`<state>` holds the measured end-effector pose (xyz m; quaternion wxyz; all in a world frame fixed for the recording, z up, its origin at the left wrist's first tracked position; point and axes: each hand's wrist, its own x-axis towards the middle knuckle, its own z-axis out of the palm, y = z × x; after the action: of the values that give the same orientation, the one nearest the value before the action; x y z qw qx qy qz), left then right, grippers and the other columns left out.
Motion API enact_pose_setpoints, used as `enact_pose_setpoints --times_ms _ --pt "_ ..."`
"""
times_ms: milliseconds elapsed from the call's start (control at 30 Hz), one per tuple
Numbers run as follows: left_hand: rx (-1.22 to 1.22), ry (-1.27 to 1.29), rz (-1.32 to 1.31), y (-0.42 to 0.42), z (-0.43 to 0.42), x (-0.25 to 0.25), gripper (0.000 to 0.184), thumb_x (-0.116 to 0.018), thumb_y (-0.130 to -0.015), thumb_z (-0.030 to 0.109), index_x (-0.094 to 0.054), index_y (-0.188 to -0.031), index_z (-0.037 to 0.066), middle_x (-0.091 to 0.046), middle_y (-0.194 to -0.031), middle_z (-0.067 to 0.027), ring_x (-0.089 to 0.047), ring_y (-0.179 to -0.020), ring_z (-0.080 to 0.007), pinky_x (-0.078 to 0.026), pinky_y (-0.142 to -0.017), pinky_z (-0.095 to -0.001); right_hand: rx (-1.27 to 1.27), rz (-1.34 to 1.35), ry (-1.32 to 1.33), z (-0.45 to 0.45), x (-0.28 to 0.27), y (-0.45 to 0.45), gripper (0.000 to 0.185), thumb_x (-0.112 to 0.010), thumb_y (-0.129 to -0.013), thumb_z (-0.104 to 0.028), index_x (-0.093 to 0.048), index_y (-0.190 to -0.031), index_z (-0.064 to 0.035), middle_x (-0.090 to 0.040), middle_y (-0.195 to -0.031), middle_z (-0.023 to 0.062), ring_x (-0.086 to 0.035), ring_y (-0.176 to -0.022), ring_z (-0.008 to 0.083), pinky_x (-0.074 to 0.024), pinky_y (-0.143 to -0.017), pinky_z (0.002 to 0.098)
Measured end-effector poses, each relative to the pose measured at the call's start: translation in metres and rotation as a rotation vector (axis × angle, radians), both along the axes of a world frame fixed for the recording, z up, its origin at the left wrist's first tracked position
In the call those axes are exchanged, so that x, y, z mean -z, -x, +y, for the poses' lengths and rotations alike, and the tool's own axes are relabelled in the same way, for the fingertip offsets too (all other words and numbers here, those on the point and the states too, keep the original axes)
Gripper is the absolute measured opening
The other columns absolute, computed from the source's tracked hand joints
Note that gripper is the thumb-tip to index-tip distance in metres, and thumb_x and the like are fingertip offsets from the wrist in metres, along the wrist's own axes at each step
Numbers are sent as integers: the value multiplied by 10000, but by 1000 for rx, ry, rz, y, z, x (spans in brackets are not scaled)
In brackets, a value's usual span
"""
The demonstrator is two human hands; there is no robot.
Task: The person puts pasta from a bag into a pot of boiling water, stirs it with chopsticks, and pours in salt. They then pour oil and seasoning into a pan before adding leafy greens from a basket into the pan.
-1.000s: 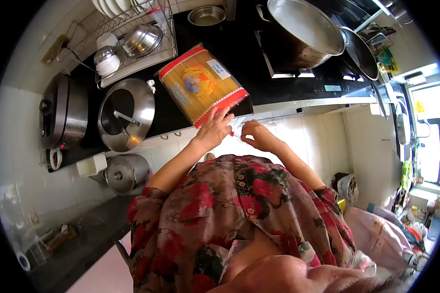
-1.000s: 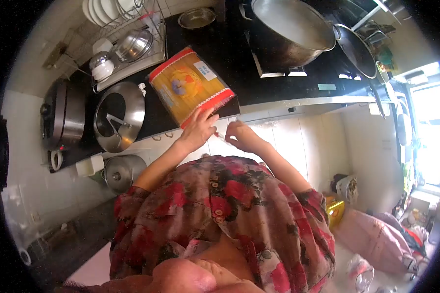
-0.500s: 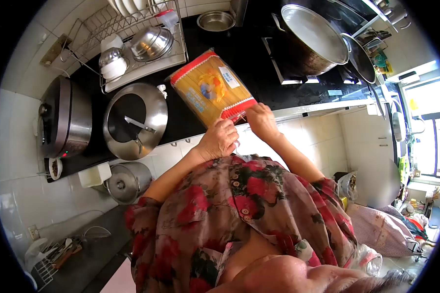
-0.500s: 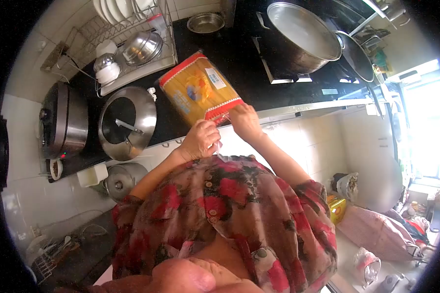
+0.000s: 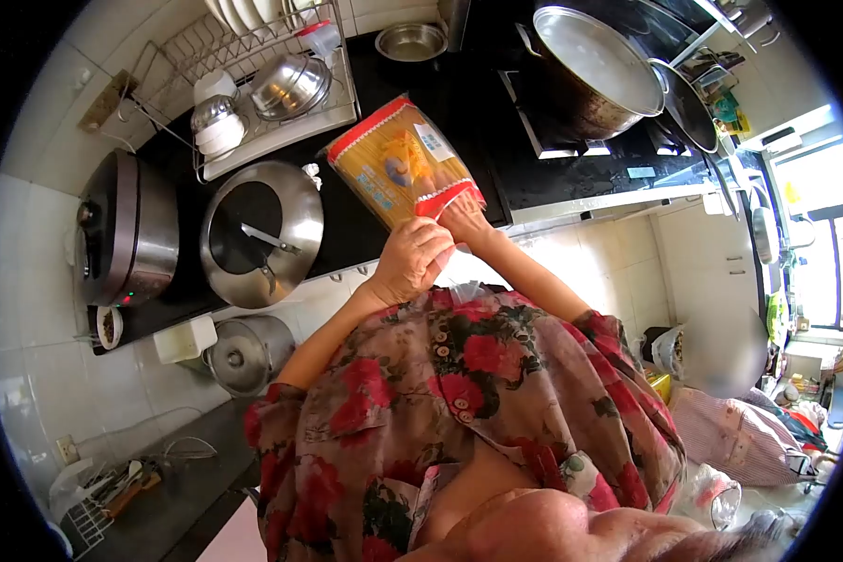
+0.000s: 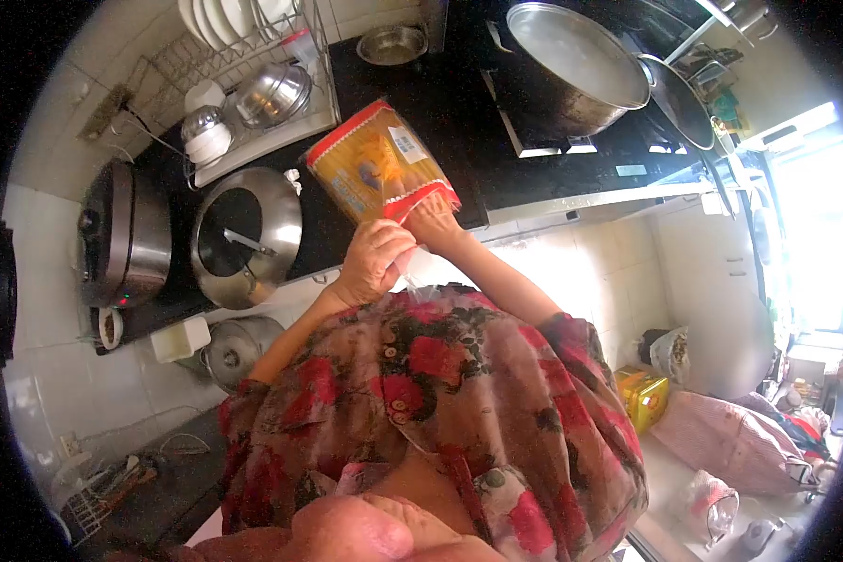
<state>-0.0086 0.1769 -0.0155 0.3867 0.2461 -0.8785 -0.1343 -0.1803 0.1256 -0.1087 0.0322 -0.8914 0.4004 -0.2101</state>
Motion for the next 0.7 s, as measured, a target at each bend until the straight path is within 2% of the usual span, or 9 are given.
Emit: enact_pose_setpoints --times_ms 67,133,200,267,333,400,467,600,700 --pt "6 9 -17 1 -2 -2 111 -642 -810 117 -619 -886 38 -605 -944 -62 -562 -940 -260 -448 -844 -384 402 -71 75 -16 -22 -23 497 -599 -753 -265 -522 -1146 30 -515 -1150 245 -501 -1050 412 -400 -889 479" --pt "1 -48 13 1 -1 5 112 -649 -804 99 -623 -894 37 -603 -963 -55 -553 -964 -254 -444 -862 -378 398 -17 78 -25 -36 -35 591 -596 -759 -314 -483 -1220 38 -479 -1230 257 -473 -1102 447 -382 -923 501" --pt "-24 -51 -19 -4 -5 9 151 -653 -800 88 -639 -942 41 -612 -990 -54 -552 -979 -255 -441 -880 -371 649 435 -445 -46 -46 -52 592 -621 -772 -384 -491 -1230 -33 -490 -1256 249 -458 -1179 404 -393 -945 445" --pt "-27 -72 -76 -12 -4 3 208 -654 -797 80 -651 -1002 50 -621 -1061 -59 -553 -998 -255 -445 -889 -365 545 582 -493 -63 -28 -35 657 -596 -790 -486 -489 -1275 -56 -482 -1311 202 -441 -1232 364 -354 -1007 411" --pt "-44 -85 -60 -18 -2 6 220 -639 -807 71 -647 -1026 54 -621 -1081 -68 -560 -1005 -261 -448 -892 -369 354 278 -411 -71 -13 -22 687 -572 -784 -548 -505 -1280 -78 -482 -1338 162 -438 -1260 315 -331 -1030 379" --pt "-70 -103 -35 -20 -2 7 234 -624 -818 61 -644 -1051 58 -620 -1102 -77 -568 -1012 -267 -450 -894 -373 361 191 -240 -67 -12 -23 724 -619 -737 -455 -453 -1316 -56 -503 -1304 163 -479 -1224 269 -357 -1021 352" --pt "-50 -184 51 -18 3 11 253 -622 -824 62 -643 -1076 65 -617 -1122 -84 -571 -1009 -272 -465 -883 -368 550 508 -514 -68 -16 -34 761 -632 -712 -494 -454 -1313 -62 -513 -1299 150 -477 -1220 292 -370 -1015 361" --pt "-50 -242 35 -17 3 11 272 -611 -842 59 -640 -1112 72 -619 -1120 -90 -581 -999 -270 -473 -881 -363 675 373 -532 -63 -42 -42 799 -643 -715 -580 -482 -1252 -11 -499 -1306 190 -471 -1232 326 -404 -989 359" --pt "-55 -243 11 -19 2 12 263 -608 -851 76 -644 -1111 76 -623 -1109 -87 -583 -1000 -264 -477 -875 -354 708 400 -450 -77 -17 -39 680 -626 -767 -489 -493 -1223 -1 -557 -1226 175 -544 -1145 320 -449 -927 352"
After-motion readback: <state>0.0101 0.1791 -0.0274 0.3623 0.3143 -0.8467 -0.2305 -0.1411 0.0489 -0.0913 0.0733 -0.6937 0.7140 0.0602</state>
